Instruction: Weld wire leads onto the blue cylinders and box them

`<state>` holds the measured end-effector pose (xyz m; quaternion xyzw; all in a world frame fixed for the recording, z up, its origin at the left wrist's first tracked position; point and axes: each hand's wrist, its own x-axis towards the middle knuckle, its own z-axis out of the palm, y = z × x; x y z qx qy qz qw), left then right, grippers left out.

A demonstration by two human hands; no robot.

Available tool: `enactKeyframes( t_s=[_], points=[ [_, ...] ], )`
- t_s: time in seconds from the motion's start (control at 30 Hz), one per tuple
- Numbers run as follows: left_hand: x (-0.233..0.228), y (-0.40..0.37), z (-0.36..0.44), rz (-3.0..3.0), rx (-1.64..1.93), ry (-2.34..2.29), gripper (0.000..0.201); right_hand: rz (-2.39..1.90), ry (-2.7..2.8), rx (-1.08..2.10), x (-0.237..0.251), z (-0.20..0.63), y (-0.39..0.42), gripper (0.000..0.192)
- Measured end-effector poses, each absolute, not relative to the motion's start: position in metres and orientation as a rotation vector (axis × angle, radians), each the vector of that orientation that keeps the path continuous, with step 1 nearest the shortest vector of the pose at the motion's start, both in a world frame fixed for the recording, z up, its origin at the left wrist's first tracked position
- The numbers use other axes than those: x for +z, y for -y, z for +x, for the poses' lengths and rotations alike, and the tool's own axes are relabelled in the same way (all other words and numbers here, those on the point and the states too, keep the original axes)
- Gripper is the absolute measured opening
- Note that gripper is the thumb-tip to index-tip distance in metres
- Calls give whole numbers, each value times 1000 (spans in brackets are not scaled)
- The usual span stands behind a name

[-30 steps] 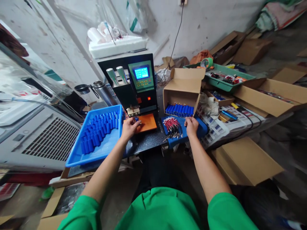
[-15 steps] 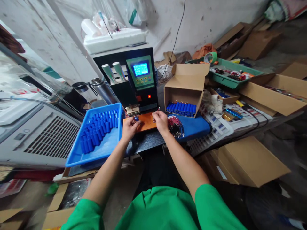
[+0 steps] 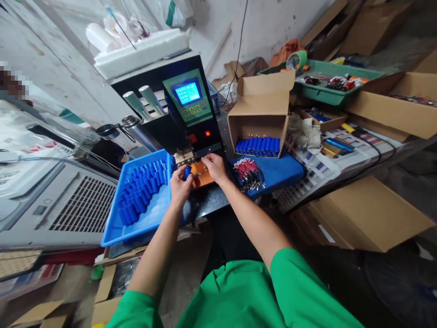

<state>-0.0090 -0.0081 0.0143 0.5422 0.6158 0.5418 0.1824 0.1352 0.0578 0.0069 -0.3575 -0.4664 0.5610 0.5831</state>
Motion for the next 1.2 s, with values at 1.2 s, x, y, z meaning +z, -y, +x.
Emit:
enactKeyframes(
  t_s=[1.2],
  points=[
    [7, 8, 14, 1470, 1519, -1508, 31, -796, 1412, 1082, 12, 130, -42, 31]
  ],
)
